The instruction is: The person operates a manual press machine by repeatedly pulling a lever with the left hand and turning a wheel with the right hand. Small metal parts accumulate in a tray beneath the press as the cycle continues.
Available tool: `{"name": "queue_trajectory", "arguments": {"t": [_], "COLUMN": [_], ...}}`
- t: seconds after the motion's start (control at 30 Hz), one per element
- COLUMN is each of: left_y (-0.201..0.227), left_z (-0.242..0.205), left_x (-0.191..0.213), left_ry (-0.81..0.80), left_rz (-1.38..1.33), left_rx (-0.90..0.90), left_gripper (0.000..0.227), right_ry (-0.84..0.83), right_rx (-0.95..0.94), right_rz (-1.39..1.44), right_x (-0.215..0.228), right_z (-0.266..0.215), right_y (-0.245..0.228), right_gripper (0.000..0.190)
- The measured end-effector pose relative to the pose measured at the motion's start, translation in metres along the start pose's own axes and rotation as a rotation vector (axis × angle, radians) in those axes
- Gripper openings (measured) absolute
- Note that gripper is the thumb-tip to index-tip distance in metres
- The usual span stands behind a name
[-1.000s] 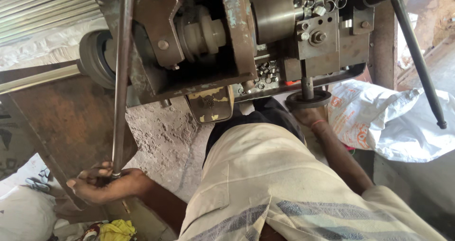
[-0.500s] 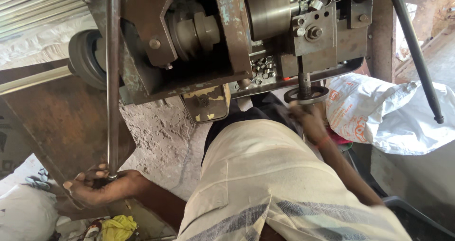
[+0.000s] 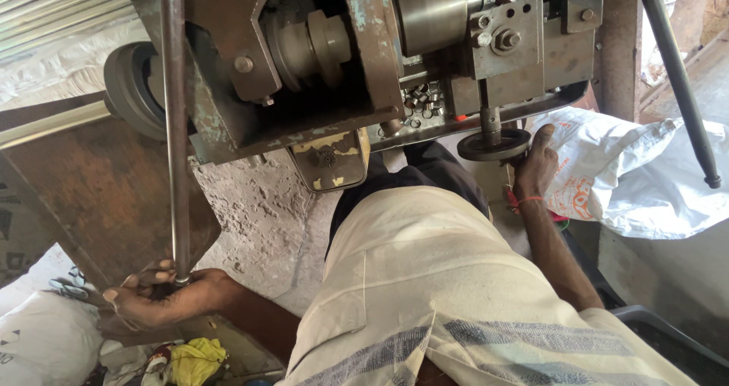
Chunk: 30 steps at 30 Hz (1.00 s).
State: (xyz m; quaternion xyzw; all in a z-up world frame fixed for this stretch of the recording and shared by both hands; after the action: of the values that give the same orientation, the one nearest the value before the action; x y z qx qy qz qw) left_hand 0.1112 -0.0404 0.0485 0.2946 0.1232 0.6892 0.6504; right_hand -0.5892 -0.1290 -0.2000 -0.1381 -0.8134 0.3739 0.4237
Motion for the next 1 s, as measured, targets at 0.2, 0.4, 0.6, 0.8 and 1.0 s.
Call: {"name": "queue_trajectory", "arguments": {"t": [0.2, 0.4, 0.6, 0.8, 1.0], "left_y": [0.052, 0.01, 0.032, 0.047, 0.041], "left_z": [-0.009, -0.005, -0.008, -0.003, -0.01], "left_x": [-0.014, -0.004, -0.011, -0.016, -0.005], "left_ry": [-0.044, 0.016, -0.119, -0.086, 0.019], "left_rz": [0.31, 0.062, 0.149, 0.135, -0.204], "left_rx": [-0.481, 0.0, -0.175, -0.16, 0.202], "left_gripper": [0.042, 0.04, 0.042, 0.042, 0.037], "right_ry": [0.02, -0.464, -0.462, -0.814, -0.671], "right_rx": [0.018, 0.517, 0.366, 1.237, 1.189], "right_rz": [-0.251, -0.272, -0.678, -0.504, -0.755], "right_x": [0.025, -0.068, -0.025, -0.038, -0.089], "right_z": [-0.012, -0.074, 0.002, -0.078, -0.007], "right_y": [-0.004, -0.002, 0.034, 0.018, 0.042], "right_gripper": [0.089, 0.047, 0.025, 0.029, 0.019]}}
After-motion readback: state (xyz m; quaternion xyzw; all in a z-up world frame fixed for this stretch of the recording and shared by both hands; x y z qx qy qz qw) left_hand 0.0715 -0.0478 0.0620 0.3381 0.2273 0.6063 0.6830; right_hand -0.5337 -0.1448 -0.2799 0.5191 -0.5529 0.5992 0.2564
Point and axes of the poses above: each hand's wrist, its own z-axis towards the middle knuckle, its own x-axis out of the back of the hand, y = z × x, the point moved 10 cm from there along z, towards the middle knuckle, and after that the axes turned 15 degrees about y, right-handed, at the moved point
